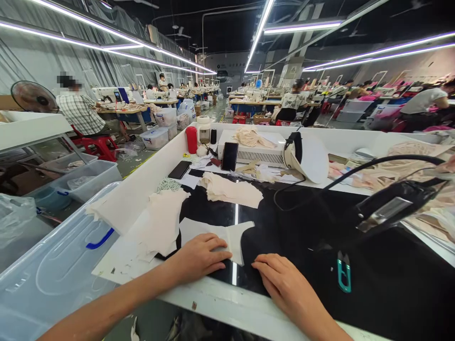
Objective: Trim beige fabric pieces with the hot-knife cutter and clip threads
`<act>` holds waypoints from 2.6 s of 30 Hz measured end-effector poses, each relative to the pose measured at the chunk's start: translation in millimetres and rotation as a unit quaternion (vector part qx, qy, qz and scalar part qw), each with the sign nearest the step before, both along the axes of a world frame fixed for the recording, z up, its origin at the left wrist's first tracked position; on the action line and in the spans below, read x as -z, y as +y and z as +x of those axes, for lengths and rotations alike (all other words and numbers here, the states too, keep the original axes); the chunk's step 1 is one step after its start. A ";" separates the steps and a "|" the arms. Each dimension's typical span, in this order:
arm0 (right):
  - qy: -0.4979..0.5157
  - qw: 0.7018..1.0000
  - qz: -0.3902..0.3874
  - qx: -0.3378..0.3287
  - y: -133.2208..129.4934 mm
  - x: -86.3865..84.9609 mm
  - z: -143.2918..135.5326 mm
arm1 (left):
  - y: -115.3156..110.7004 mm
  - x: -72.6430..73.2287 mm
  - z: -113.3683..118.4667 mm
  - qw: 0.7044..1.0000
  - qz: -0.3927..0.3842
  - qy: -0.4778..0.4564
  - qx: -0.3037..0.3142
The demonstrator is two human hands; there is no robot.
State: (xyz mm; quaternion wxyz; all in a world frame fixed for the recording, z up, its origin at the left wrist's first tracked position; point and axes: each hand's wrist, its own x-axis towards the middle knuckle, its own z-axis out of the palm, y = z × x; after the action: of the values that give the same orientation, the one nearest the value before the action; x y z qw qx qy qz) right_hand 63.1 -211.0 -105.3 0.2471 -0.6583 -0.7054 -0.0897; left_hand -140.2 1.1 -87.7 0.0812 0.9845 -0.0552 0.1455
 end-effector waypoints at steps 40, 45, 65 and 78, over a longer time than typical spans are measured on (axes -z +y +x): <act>0.494 0.820 0.268 0.107 17.3 -87.7 50.4 | -20.2 3.0 41.3 0.995 0.063 -0.025 0.067; 0.502 0.818 0.274 0.066 20.4 -83.4 22.9 | -22.2 2.4 40.7 0.996 0.055 -0.031 0.056; 0.591 0.722 0.359 -0.024 65.1 -54.2 -41.0 | -22.1 3.1 40.0 1.000 0.002 -0.001 0.027; 0.579 0.727 0.368 -0.030 71.5 -47.7 -42.0 | -19.8 8.2 38.6 0.999 -0.018 -0.018 0.038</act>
State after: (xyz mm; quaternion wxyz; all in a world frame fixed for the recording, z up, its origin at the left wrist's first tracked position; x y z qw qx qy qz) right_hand 21.0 -139.5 -57.6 0.8331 -0.4181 -0.3564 0.0638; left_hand -101.7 -18.6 -95.8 0.1037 0.9772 -0.0917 0.1607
